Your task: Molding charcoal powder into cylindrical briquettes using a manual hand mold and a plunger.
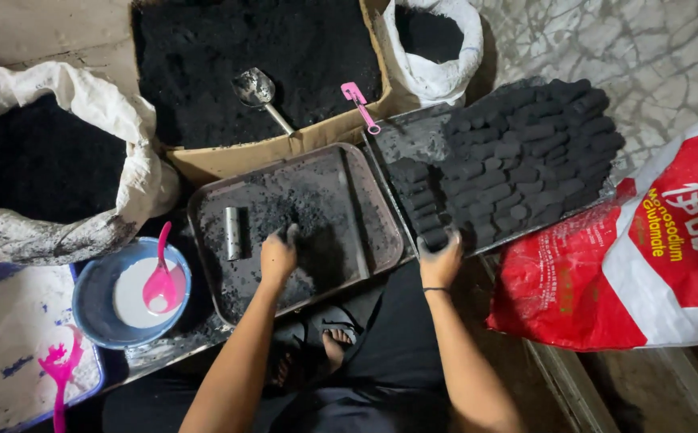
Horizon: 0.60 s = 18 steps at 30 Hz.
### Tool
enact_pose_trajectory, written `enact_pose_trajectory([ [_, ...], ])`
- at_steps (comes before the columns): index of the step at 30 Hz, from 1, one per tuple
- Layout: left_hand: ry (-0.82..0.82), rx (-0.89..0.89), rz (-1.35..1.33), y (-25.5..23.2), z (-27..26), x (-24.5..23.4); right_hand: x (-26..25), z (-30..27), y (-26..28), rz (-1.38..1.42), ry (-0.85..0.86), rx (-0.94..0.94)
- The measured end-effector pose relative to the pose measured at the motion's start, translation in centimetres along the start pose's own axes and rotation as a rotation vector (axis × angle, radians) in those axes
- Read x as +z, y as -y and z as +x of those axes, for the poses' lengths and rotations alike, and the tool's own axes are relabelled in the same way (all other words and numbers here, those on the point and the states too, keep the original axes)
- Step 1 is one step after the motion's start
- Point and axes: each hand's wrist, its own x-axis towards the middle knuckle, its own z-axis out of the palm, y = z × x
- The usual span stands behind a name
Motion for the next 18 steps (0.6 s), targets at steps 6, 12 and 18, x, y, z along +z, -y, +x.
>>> enact_pose_trajectory([
  [6,-0.124,0.063,-0.041,2.6,1.3,0.6,1.9,0.1,-1.8,-0.129,0.065,-0.036],
  [12,-0.299,0.109,-0.112,2.4,0.4,-0.7,-0.9,-0.4,0.3,-0.066,0.061,-0.066],
  [18,-0.422,0.128,0.042,7.0,2.2,-0.9,-1.1,-0.6,-0.5,-0.028,0.072,-0.056],
])
